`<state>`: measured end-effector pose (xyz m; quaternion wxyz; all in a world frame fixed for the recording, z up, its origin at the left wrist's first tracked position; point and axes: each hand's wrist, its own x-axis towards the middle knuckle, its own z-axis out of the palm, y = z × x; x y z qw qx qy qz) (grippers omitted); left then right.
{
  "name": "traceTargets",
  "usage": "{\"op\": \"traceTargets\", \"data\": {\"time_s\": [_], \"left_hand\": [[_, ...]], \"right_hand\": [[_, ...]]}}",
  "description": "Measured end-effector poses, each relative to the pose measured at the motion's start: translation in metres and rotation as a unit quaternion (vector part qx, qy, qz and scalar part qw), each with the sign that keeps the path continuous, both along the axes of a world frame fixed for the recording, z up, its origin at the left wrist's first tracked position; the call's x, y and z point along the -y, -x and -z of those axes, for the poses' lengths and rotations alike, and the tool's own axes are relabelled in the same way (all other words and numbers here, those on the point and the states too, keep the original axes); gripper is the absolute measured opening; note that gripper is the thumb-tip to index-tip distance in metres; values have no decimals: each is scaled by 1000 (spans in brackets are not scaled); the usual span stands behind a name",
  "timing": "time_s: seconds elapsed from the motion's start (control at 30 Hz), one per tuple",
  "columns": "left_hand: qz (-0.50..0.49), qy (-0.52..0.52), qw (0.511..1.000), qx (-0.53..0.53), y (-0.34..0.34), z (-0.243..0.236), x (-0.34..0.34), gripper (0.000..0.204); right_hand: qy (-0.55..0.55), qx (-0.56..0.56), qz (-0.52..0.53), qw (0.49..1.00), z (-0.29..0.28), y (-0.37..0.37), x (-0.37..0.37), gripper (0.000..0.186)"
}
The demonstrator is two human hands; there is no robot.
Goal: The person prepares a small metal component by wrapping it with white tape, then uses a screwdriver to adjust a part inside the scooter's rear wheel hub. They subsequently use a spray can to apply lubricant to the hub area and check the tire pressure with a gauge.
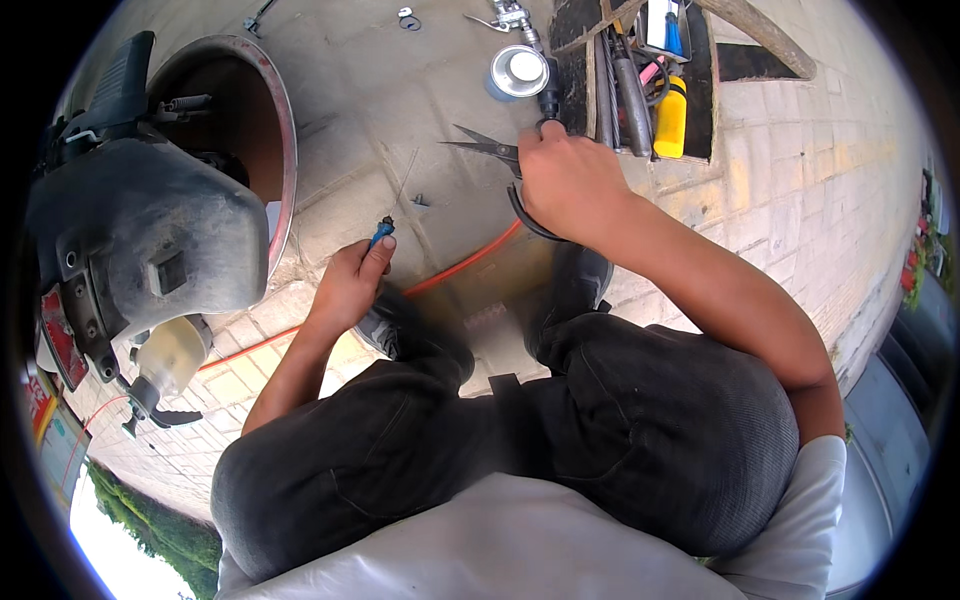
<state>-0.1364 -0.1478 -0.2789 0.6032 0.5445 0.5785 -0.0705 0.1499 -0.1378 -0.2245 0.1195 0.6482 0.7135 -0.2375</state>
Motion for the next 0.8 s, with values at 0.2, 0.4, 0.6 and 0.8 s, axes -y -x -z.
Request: {"op": "traceTargets", "data": {"time_s": [0.2, 0.4, 0.6, 0.8], "left_hand": [[-120, 51, 978, 163, -8, -15, 1, 49], [-141, 80, 954, 252, -2, -15, 3, 47], [-157, 86, 911, 371, -43, -6, 2, 45], [-189, 152, 866, 437, -88, -15, 1, 53]], "right_hand": [[62, -51, -64, 995, 18, 0, 13, 25], [344, -350, 275, 827, 3, -12, 23, 37], [178, -593, 324, 715, 13, 24, 34, 61], [152, -623, 378, 668, -5, 17, 40, 46]]}}
